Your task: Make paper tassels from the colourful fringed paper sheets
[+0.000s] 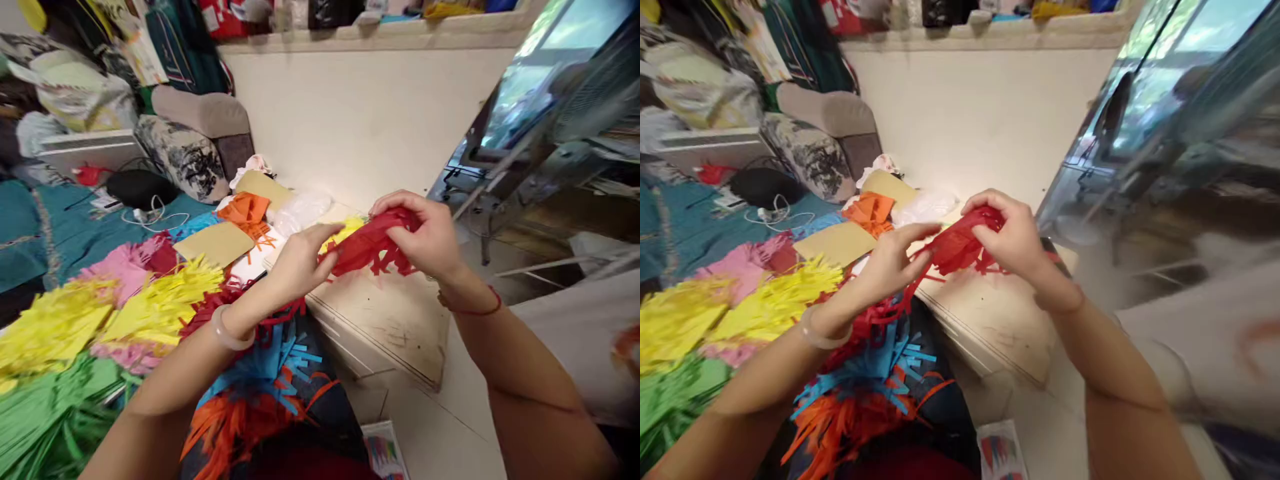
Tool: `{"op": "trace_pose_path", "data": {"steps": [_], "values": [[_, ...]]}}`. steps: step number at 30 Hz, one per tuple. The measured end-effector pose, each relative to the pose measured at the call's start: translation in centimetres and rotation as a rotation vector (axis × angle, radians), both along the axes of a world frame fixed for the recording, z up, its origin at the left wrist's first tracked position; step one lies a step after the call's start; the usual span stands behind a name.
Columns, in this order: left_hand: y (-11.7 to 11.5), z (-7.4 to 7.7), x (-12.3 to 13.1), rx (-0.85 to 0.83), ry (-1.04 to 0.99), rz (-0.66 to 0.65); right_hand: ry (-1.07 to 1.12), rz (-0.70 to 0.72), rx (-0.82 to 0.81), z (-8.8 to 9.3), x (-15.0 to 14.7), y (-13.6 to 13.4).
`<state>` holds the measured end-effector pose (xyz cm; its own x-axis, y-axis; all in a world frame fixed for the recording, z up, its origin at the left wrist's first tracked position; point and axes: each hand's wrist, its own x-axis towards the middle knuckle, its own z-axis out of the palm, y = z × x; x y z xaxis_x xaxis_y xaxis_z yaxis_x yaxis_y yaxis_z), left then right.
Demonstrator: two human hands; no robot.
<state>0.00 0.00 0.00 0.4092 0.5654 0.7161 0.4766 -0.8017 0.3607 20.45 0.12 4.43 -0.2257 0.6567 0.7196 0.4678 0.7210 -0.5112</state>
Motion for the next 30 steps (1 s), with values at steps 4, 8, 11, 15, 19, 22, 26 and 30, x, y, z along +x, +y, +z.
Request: {"op": "trace_pose_path", "data": {"steps": [4, 8, 11, 15, 19, 22, 26, 30], "values": [[0.5, -0.9, 1.8, -0.003, 0.094, 0.006, -0.064, -0.095, -0.123, -3.8, 3.0, 1.6], [0.7, -3.3, 1.0, 0.195, 0.310, 0.110, -0.226, -0.305, -0.144, -7.0, 6.6, 2.2], [-0.3, -5.6, 0.7, 0.365, 0.405, 0.121, -0.375, -0.414, -0.094, -8.4, 9.6, 1.7], [-2.8, -9.5, 3.2, 0.462, 0.439, 0.020, -0.597, -0.517, -0.140, -9.8, 14.8, 0.2], [-3.1, -11.2, 5.7, 0.199, 0.368, -0.065, -0.745, -0.619, -0.302, -10.5, 19.6, -2.3], [-1.0, -9.4, 4.5, -0.158, 0.173, -0.052, -0.649, -0.568, -0.355, -9.7, 20.0, -3.6], [0.9, -7.3, -0.1, -0.419, -0.079, -0.021, -0.433, -0.383, -0.285, -7.4, 15.2, -2.9], [0.2, -7.8, -6.3, -0.523, -0.252, 0.246, -0.246, -0.150, -0.177, -5.8, 7.5, 0.6]]}}
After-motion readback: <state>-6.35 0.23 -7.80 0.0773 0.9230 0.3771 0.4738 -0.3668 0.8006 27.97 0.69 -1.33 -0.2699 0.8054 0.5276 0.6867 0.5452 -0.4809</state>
